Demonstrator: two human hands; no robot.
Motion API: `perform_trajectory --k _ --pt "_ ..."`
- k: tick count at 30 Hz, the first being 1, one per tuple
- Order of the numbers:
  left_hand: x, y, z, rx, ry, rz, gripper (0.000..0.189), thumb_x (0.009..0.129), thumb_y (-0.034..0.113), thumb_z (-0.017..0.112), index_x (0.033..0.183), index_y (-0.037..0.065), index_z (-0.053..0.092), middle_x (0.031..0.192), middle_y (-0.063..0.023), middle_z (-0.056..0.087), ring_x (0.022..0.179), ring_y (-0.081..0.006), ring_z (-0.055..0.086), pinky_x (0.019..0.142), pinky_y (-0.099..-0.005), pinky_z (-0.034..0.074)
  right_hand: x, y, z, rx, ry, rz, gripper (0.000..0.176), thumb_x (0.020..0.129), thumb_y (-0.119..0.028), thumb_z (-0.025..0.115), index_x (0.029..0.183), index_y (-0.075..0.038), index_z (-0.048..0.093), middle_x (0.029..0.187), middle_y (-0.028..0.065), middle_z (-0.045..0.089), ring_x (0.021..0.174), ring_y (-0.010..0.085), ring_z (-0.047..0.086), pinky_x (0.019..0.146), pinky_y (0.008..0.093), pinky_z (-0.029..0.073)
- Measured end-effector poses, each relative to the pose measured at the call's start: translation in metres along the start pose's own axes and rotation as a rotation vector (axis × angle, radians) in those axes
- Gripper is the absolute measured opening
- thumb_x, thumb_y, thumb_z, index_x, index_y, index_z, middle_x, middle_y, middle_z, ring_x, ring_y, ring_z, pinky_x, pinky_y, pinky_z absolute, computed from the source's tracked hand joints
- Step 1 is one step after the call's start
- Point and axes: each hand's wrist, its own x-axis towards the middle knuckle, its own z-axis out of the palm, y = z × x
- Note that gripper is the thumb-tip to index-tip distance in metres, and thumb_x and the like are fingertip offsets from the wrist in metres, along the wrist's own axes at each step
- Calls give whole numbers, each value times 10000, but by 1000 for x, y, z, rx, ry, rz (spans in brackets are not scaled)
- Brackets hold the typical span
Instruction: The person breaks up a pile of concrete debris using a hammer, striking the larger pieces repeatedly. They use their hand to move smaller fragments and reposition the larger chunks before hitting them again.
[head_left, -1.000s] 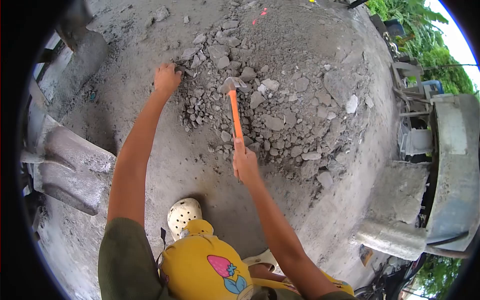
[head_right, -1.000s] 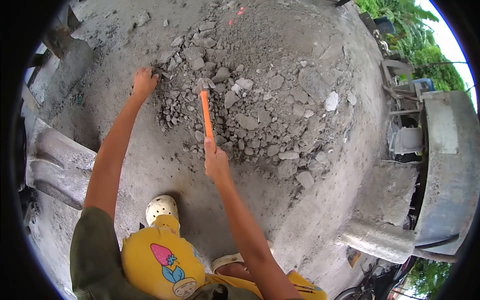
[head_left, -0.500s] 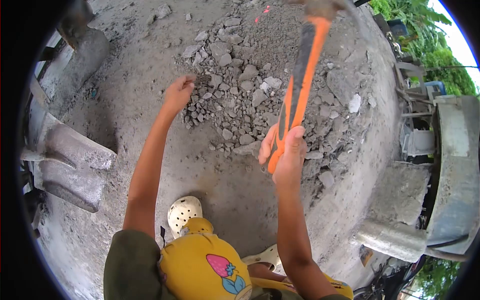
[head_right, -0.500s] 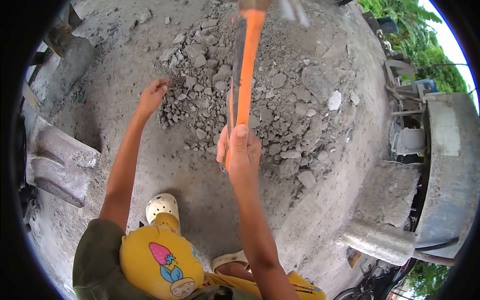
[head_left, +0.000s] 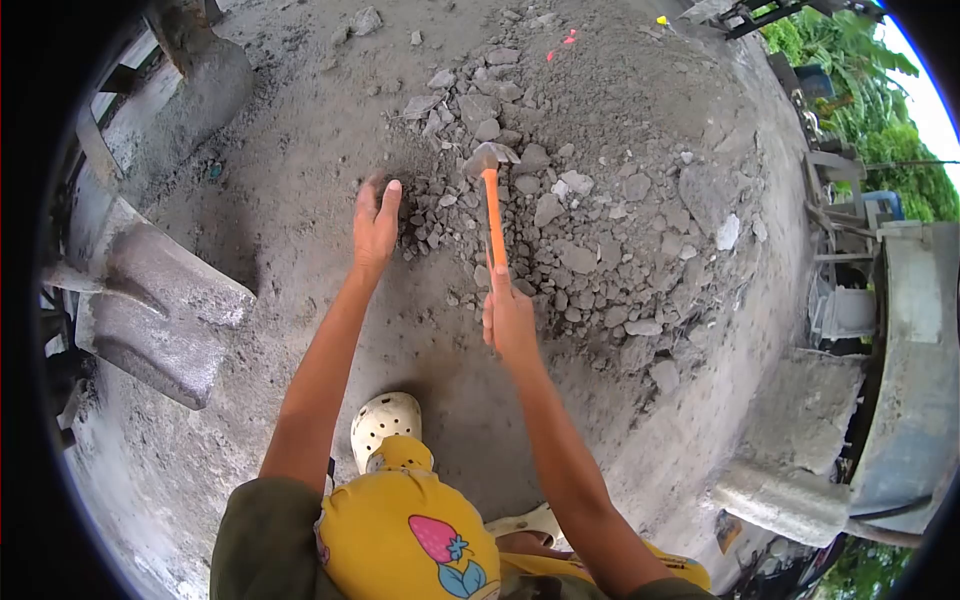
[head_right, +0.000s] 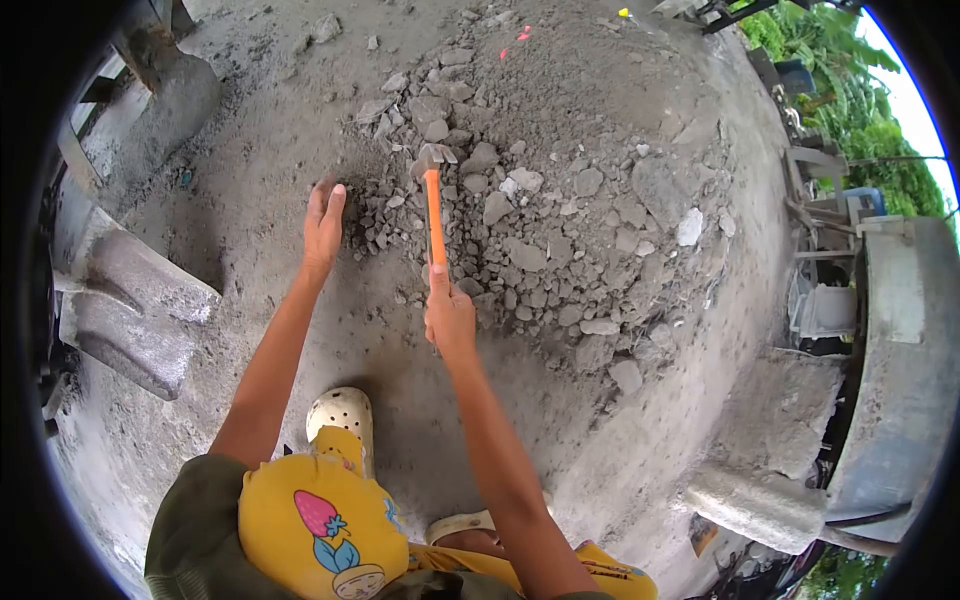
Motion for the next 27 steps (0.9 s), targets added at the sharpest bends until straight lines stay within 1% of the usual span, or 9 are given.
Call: perform_trajectory --k 3,6,11,13,16,19,22,25,27 --pt "0 1 27 -127 -8 7 576 887 425 390 1218 -45 416 1231 -197 446 1159 -298 399 984 -352 280 -25 -37 -9 41 -68 -153 606 824 -631 361 647 -60 460 443 14 404 330 111 397 332 233 313" --pt "-9 19 38 -219 32 32 584 904 423 329 1209 -69 408 1242 -197 431 1163 -292 386 999 -348 255 -53 -94 -19 54 -85 -534 661 801 -682 310 713 -44 456 496 35 432 416 120 427 395 231 342" --pt "-8 3 49 -437 147 19 585 904 431 324 1222 -55 396 1253 -177 418 1178 -268 368 1008 -349 238 -50 -110 -6 247 20 -1135 491 884 -471 354 685 -41 482 526 8 439 463 69 385 426 233 289" --pt "-7 3 51 -476 152 12 598 900 442 323 1226 -55 391 1251 -175 420 1180 -266 366 1011 -350 232 -38 -68 6 223 79 -1059 442 876 -439 409 718 -38 508 547 2 440 478 64 386 431 240 301" --pt "-10 2 53 -504 129 -7 616 894 458 323 1231 -55 384 1247 -173 422 1184 -265 362 1015 -352 223 -16 35 2 -110 54 -305 400 863 -431 479 761 -48 536 554 -21 418 453 66 383 416 234 320" --pt "-6 1 58 -524 85 -12 635 889 474 322 1236 -54 377 1244 -171 425 1189 -263 359 1020 -354 214 -30 18 5 -99 -79 27 504 883 -529 341 703 -73 457 498 -11 423 377 86 370 358 223 291" --pt "0 -2 66 -540 28 -32 654 883 490 322 1242 -54 370 1240 -168 428 1193 -261 356 1025 -357 206 -38 9 5 -3 -61 -55 540 877 -556 320 673 -77 464 500 -6 432 381 86 384 363 218 299" --pt "1 12 70 -625 6 -75 640 885 483 324 1241 -47 378 1247 -167 431 1202 -252 354 1026 -357 203 -61 -45 7 189 -89 -350 440 896 -457 393 659 -87 423 505 -31 384 393 62 354 392 209 289" --pt "0 17 73 -675 -6 -86 628 888 475 325 1237 -44 386 1257 -164 426 1209 -246 350 1026 -350 206 -67 -74 1 167 -78 -574 560 842 -580 372 687 -47 447 524 15 431 432 96 408 415 224 324"
